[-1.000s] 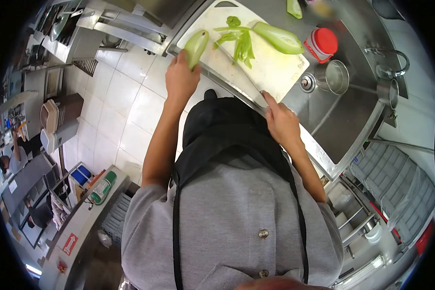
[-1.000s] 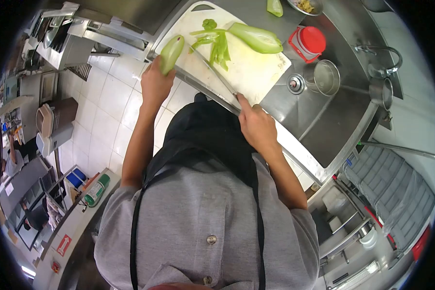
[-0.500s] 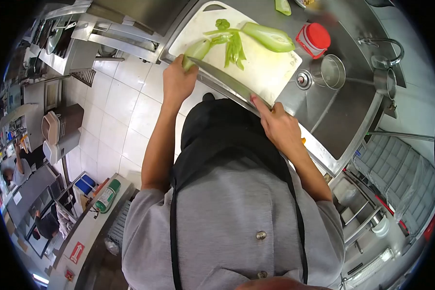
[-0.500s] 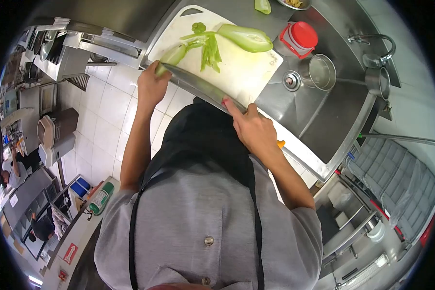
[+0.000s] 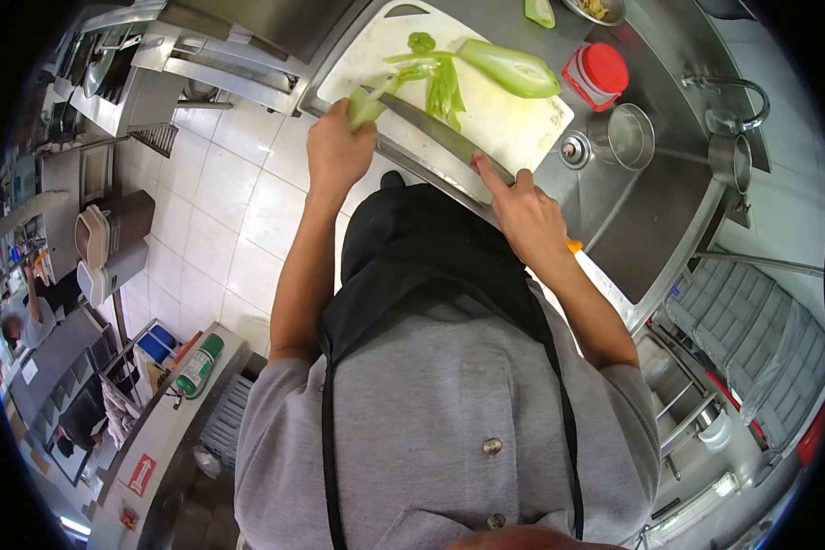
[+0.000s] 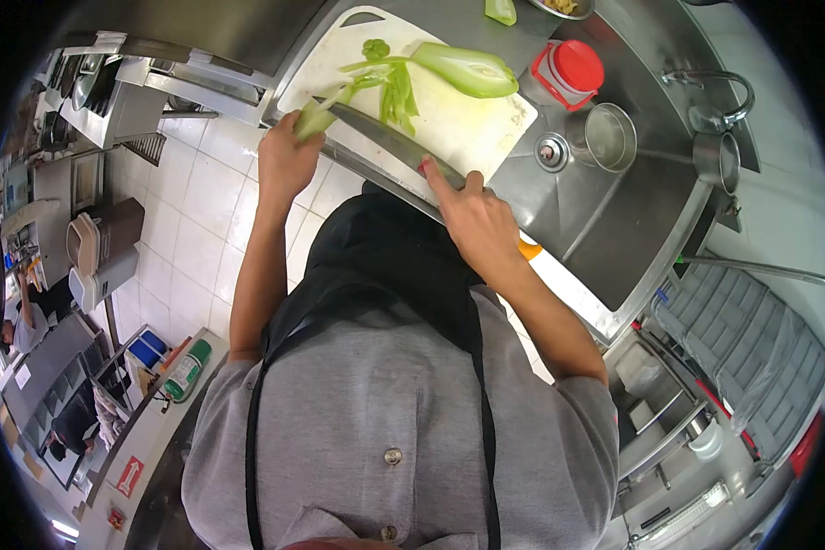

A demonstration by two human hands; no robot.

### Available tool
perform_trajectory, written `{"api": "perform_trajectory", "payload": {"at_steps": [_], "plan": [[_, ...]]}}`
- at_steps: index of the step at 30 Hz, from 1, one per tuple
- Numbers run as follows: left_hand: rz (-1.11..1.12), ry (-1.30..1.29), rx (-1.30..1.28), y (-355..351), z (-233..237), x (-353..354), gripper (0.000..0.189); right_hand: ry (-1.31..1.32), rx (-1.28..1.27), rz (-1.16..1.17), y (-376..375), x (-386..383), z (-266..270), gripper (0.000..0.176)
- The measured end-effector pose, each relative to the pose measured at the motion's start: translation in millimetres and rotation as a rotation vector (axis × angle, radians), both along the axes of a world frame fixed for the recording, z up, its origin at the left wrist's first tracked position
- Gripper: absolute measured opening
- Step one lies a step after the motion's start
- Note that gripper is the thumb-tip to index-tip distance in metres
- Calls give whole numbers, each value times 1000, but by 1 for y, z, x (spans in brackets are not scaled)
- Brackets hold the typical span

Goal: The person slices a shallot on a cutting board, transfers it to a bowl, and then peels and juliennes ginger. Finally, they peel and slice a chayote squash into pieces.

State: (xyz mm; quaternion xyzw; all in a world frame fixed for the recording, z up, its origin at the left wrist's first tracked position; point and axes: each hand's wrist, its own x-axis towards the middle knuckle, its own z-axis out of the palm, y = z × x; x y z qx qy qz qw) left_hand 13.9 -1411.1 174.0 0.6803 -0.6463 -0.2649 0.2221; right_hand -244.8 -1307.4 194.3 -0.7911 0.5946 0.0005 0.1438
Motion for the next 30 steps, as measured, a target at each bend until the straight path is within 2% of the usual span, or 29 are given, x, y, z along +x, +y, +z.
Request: {"api": "perform_trajectory", "payload": {"at_steps": [2, 7, 13, 15, 16, 18, 19, 20, 21, 22, 24, 25, 26, 27, 28, 29, 30], "plan": [[10, -47, 47, -1, 1, -2, 49, 39, 6, -6, -6, 1, -3, 64], [-5, -133, 119, -7, 9, -5, 48, 86, 34, -34, -16, 8, -1, 64], [-58, -175, 133, -8, 20, -5, 51, 146, -35, -102, -21, 10, -8, 56], [-86, -168, 158, -6, 22, -1, 53, -94, -17, -71, -22, -3, -5, 48], [-94, -188, 110, -3, 19, 1, 52, -97, -18, -72, -23, -7, 0, 48], [-104, -205, 64, 1, 18, 3, 51, -686, 726, -512, -26, -18, 14, 43], [-138, -233, 69, 4, 20, 3, 42, -686, 729, -513, -21, -25, 11, 43], [-171, -262, 72, 5, 22, 4, 34, -841, 845, -587, -16, -32, 7, 42], [-170, -265, 75, 5, 19, 7, 34, -998, 962, -658, -12, -34, 7, 41], [-199, -306, 4, 5, 12, 12, 34, -1000, 966, -657, -7, -33, 8, 41], [-232, -348, -68, 2, 4, 21, 33, -601, 572, -514, 3, -30, 15, 43], [-270, -229, -35, 1, 3, 26, 30, -605, 573, -516, 9, -28, 11, 43], [-307, -109, -1, 0, 1, 28, 28, -471, 305, -393, 18, -26, 3, 45], [-312, -110, 0, -1, 3, 27, 28, -331, 41, -269, 22, -21, 5, 47], [-145, 179, 324, -2, 6, 25, 26, -331, 40, -273, 24, -18, 11, 47], [32, 467, 646, -3, 10, 22, 25, -219, 60, -205, 27, -15, 20, 50], [31, 467, 650, -2, 16, 18, 25, -107, 83, -135, 29, -11, 28, 53]]}}
